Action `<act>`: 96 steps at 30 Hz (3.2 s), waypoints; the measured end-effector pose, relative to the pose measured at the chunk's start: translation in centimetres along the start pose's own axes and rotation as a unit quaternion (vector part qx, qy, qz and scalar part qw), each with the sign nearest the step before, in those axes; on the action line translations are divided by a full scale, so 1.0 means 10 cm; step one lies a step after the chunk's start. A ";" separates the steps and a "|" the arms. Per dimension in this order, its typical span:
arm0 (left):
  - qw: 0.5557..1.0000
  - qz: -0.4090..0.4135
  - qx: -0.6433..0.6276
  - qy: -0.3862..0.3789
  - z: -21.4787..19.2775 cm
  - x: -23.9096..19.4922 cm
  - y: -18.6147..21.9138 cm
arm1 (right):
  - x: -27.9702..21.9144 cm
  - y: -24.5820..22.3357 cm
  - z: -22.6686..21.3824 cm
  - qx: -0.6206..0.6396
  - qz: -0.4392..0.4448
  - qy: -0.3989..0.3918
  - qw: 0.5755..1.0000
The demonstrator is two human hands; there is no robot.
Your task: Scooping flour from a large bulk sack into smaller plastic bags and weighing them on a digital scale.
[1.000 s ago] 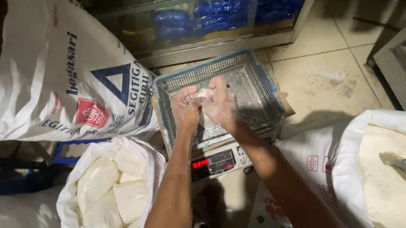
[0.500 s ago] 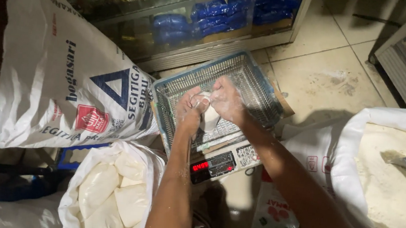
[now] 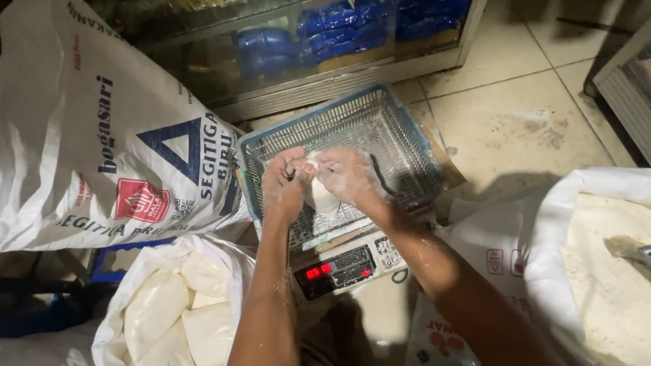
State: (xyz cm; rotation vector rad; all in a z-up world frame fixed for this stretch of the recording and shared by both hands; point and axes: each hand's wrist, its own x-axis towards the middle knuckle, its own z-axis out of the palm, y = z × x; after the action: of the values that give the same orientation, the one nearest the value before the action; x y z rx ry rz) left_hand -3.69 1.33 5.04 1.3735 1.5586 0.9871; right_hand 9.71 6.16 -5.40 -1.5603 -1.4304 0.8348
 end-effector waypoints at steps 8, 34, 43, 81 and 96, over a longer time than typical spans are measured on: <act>0.992 0.107 -0.062 -0.005 0.06 -0.10 0.04 | -0.05 -0.11 -0.16 -0.010 0.014 -0.025 1.000; 0.989 0.123 -0.061 -0.054 0.13 0.06 -0.23 | -0.09 -0.23 -0.36 -0.134 -0.400 -0.023 0.906; 0.999 -0.011 0.026 -0.043 0.20 -0.15 0.14 | -0.25 -0.46 -0.72 0.002 -0.274 -0.017 0.961; 0.959 0.094 0.266 0.011 0.81 0.02 -0.48 | -0.04 0.31 -0.09 -0.473 -0.226 0.192 0.830; 0.818 0.323 0.469 0.076 0.56 -0.27 -0.50 | -0.20 -0.02 -0.38 -0.456 -0.203 -0.043 0.866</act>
State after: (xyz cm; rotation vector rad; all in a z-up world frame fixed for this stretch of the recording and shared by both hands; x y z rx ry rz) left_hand -0.02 -1.68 -1.45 2.7041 1.8232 0.6806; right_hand 12.79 3.60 -3.74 -1.7507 -2.3043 -0.0876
